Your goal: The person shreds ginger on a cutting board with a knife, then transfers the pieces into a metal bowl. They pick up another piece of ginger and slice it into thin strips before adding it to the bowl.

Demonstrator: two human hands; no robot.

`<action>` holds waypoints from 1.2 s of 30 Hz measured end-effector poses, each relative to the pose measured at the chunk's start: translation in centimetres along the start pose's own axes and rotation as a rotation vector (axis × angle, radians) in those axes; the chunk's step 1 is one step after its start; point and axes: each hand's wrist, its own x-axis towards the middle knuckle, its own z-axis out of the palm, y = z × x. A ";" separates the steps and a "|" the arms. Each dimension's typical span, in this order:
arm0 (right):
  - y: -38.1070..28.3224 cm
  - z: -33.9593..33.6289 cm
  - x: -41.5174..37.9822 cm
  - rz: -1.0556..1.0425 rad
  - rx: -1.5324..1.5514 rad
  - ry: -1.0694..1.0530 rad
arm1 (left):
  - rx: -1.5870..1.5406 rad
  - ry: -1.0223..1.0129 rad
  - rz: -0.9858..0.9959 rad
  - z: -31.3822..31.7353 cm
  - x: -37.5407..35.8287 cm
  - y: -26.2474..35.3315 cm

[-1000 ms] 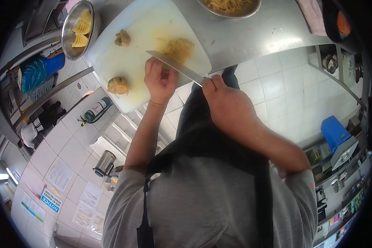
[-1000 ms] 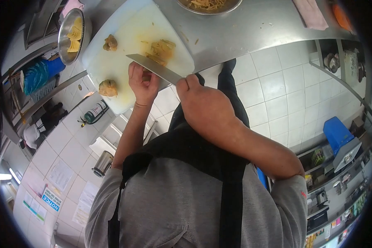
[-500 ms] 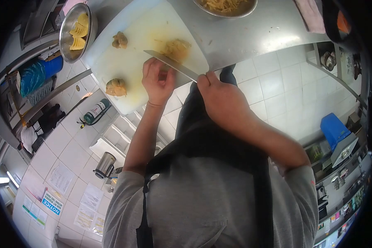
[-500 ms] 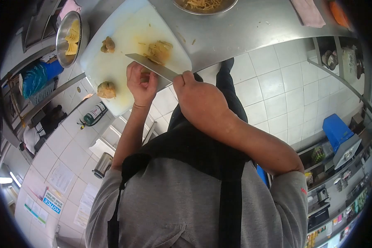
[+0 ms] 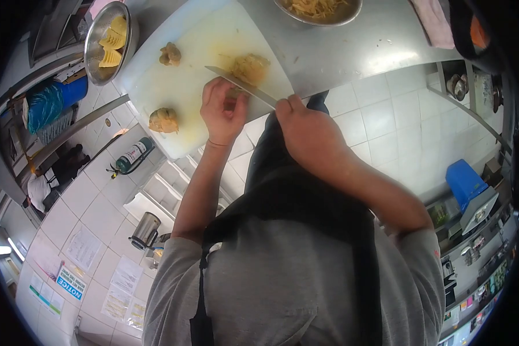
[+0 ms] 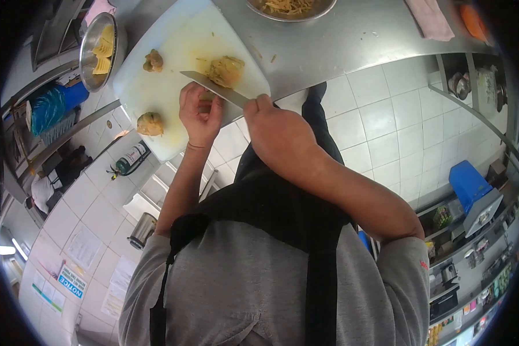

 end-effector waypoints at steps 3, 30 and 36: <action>0.4 0.2 -0.6 0.025 0.000 -0.011 | -0.014 -0.002 -0.001 0.0 0.1 0.1; -1.1 -3.4 -2.4 0.067 0.018 -0.024 | 0.058 -0.011 0.042 0.0 -0.3 -0.8; -1.6 -3.9 -3.2 0.065 0.050 -0.048 | 0.105 -0.004 0.070 -0.1 -0.5 -1.4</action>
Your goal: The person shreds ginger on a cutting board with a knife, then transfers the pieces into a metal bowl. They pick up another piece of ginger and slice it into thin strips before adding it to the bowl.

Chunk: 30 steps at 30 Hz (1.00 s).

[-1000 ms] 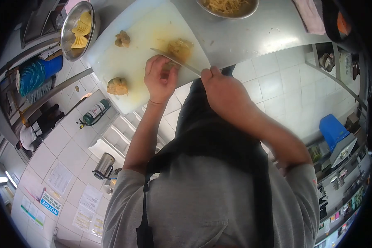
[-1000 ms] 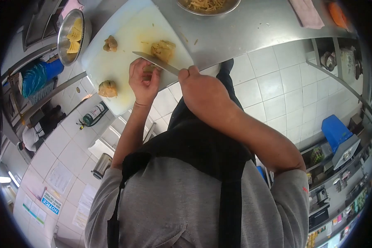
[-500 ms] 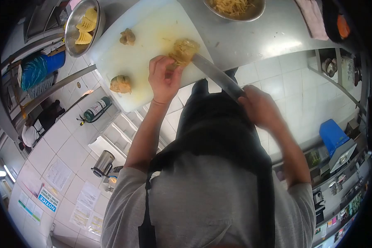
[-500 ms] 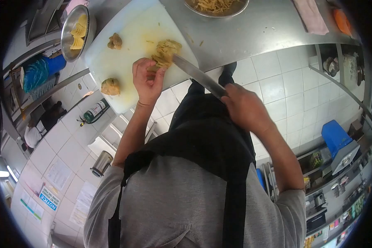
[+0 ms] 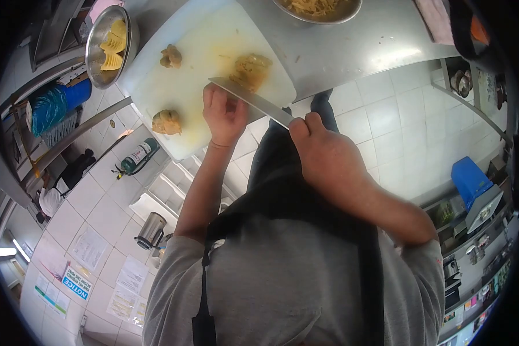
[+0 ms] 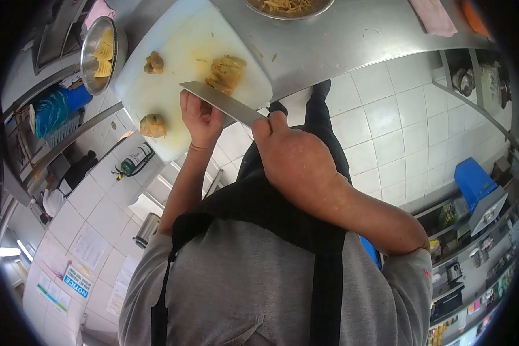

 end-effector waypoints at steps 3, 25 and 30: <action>-0.1 -0.1 0.0 0.003 0.009 -0.009 | -0.050 -0.001 -0.014 0.0 0.0 0.0; 0.6 1.8 1.3 -0.025 0.004 0.039 | -0.053 -0.026 -0.032 -0.2 0.1 0.0; 0.8 2.8 2.6 -0.037 0.001 0.042 | -0.085 -0.003 -0.046 0.0 0.1 0.1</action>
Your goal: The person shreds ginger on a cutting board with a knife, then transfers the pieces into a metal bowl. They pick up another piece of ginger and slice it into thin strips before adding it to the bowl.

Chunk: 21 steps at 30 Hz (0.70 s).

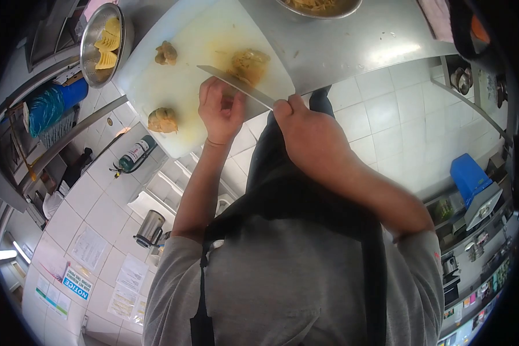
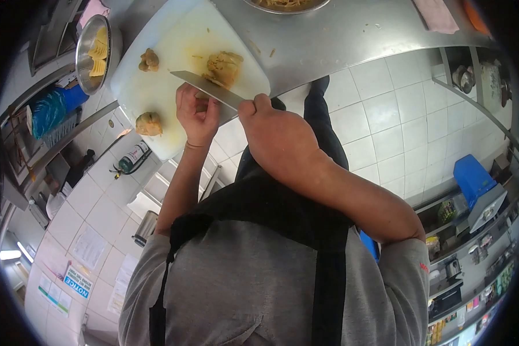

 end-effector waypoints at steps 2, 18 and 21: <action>0.0 -0.2 0.0 0.014 0.010 0.011 | -0.002 -0.004 0.012 0.1 0.2 0.1; 0.2 2.1 1.8 0.006 -0.080 0.018 | -0.018 -0.013 -0.029 -0.1 0.3 0.5; 0.6 2.4 0.9 -0.017 -0.058 0.048 | -0.021 0.005 -0.082 0.2 0.3 1.2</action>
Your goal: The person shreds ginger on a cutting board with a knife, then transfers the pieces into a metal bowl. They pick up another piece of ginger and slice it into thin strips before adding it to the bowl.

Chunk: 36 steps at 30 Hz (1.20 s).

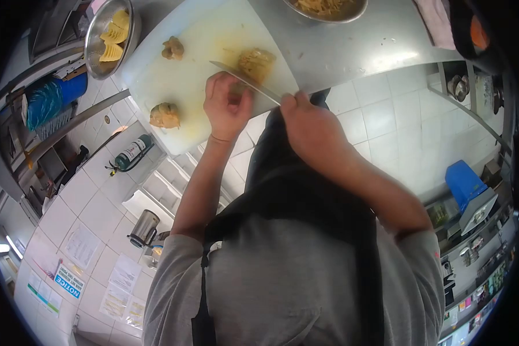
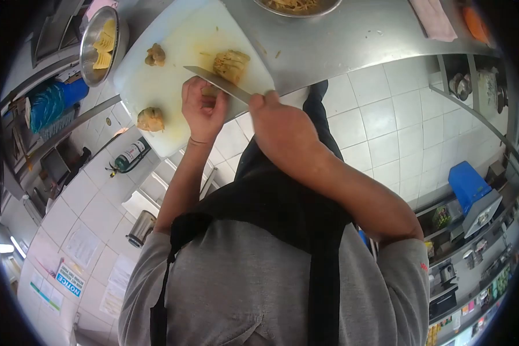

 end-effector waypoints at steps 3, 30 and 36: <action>0.6 -0.4 -2.2 0.074 0.004 -0.077 | 0.161 0.081 0.213 0.6 0.8 0.1; 5.6 -2.7 -0.7 0.392 0.234 0.036 | 0.598 -0.386 0.221 3.0 3.4 2.3; 5.8 -4.7 0.1 0.258 0.136 0.030 | 0.422 -0.152 0.201 1.2 3.1 2.0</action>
